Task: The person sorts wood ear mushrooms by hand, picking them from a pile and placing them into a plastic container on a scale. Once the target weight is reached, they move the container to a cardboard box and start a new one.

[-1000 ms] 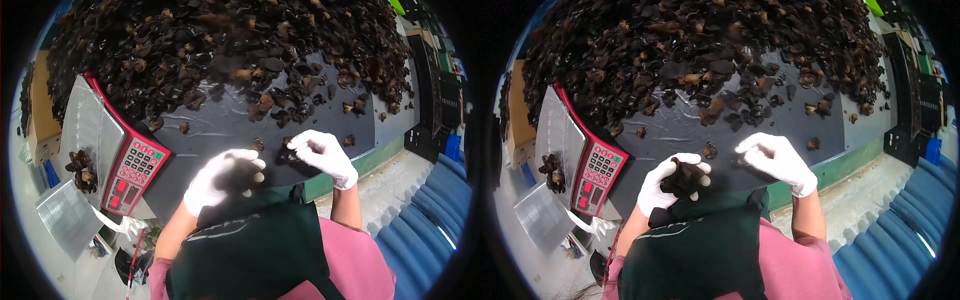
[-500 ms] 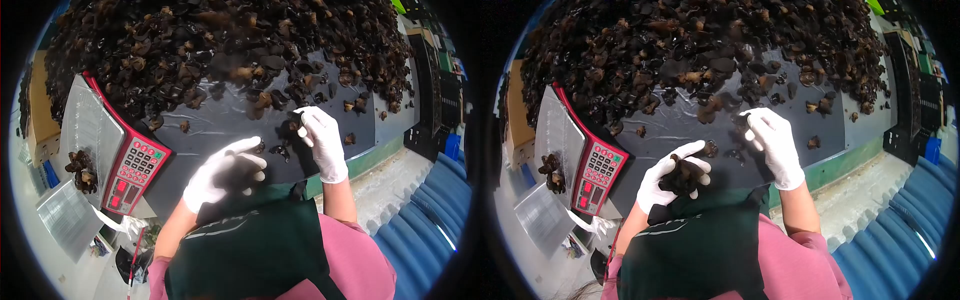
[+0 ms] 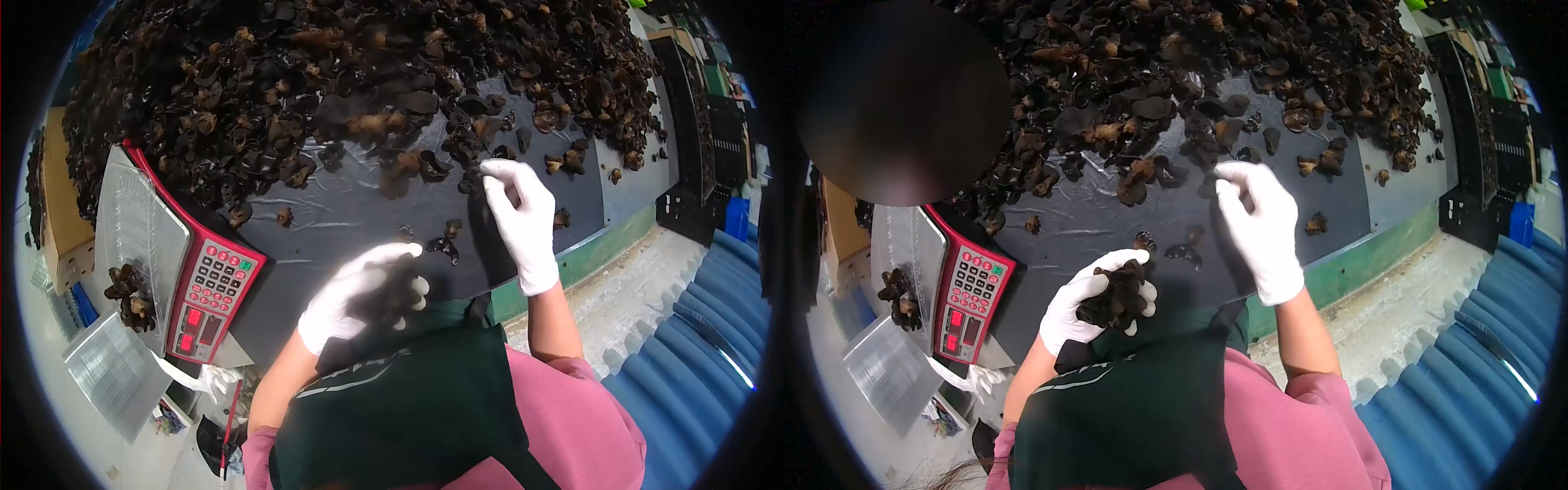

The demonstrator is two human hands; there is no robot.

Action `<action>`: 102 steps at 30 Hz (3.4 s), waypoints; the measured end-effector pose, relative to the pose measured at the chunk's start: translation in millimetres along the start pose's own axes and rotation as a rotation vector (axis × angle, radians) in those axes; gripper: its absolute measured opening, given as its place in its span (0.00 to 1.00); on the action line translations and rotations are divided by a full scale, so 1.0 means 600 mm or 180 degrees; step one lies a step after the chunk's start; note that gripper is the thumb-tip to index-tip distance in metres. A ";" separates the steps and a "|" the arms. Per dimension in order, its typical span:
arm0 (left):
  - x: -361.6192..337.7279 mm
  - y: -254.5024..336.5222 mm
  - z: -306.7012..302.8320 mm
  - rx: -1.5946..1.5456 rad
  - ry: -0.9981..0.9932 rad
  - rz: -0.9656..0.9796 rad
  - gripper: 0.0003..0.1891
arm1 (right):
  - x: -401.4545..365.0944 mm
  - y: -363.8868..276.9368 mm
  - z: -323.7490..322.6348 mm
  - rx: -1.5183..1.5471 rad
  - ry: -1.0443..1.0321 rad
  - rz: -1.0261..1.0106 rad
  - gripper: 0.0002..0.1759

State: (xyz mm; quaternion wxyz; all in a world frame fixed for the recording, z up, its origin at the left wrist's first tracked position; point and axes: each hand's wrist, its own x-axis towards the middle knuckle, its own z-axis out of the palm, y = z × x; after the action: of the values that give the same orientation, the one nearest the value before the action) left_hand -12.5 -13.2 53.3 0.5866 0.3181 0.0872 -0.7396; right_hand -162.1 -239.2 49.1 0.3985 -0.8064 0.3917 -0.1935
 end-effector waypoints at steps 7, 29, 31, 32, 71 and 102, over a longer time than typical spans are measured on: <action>0.000 -0.003 -0.016 -0.0357 -0.0391 0.0073 0.31 | 0.019 0.036 0.004 -0.1258 -0.0156 -0.0847 0.10; -0.113 0.049 -0.025 -0.1024 -0.0126 0.1408 0.31 | 0.063 -0.157 0.074 0.1890 -0.1537 0.0535 0.03; -0.167 0.078 -0.039 -0.1093 -0.0133 0.2088 0.32 | 0.079 -0.209 0.126 0.1962 -0.2019 0.0153 0.03; -0.199 0.096 -0.046 -0.0970 -0.0153 0.2390 0.32 | 0.078 -0.247 0.150 0.1929 -0.2059 -0.0056 0.04; -0.283 0.163 -0.073 0.7636 0.4856 0.3421 0.18 | 0.035 0.039 -0.007 -0.0741 0.1007 -0.1249 0.11; -0.038 0.004 -0.053 0.4763 0.1865 0.3167 0.19 | -0.043 0.103 -0.039 0.3753 -0.0051 0.1641 0.23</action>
State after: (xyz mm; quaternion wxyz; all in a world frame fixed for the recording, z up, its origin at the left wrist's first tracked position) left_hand 4.0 20.6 42.0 0.4332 0.7857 -0.4119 -0.1589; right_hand -222.1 -253.3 14.2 0.8115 -0.3335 0.3979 -0.2683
